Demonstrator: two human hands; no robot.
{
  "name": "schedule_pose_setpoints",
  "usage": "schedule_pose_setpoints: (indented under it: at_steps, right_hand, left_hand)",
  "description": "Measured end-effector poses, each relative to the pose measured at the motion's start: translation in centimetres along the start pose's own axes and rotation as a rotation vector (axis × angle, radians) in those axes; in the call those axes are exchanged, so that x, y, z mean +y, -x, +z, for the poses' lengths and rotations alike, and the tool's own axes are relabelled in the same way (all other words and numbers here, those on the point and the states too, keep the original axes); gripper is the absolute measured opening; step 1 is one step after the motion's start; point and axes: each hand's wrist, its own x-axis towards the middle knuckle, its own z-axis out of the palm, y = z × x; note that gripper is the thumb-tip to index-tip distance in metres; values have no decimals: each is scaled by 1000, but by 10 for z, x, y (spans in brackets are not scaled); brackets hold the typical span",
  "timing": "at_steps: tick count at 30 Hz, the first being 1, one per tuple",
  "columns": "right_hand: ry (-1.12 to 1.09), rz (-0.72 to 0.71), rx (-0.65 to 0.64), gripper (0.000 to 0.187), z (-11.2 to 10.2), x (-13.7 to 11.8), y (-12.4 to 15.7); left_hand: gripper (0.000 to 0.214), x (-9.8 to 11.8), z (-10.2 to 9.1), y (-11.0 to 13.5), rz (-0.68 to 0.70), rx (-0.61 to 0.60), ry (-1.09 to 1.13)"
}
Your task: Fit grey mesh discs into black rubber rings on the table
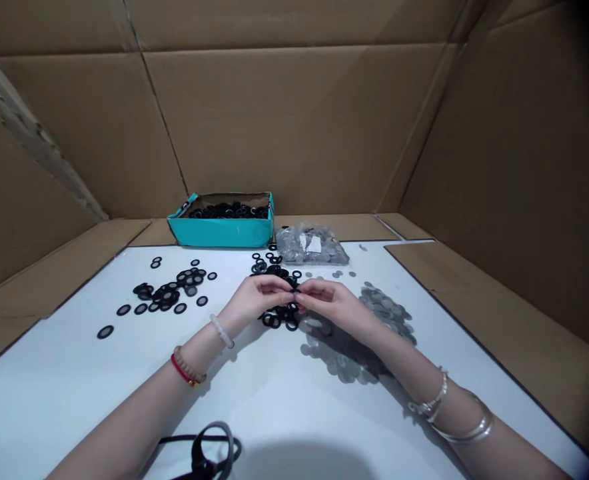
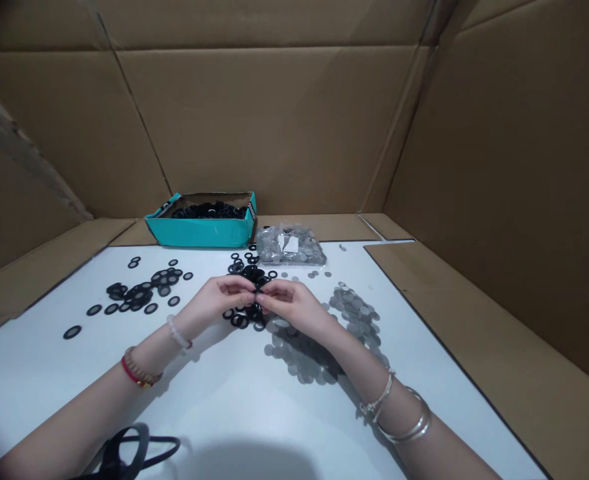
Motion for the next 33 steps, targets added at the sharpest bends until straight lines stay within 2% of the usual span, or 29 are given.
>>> schedule_pose_setpoints:
  at_steps: [12,22,28,33]
  right_hand:
    - [60,-16,81,22,3,-5,1]
    - [115,-33,41,23,1,-3,1]
    - [123,-44,119,23,5,-7,2]
    - [112,-50,119,23,6,-5,2]
  left_hand:
    - [19,-2,1,2,11,-20,76]
    - [23,-6,4,4,-72,-44,160]
    - [23,-3,6,6,-69,-14,145]
    - [18,4,8,8,-38,28,91]
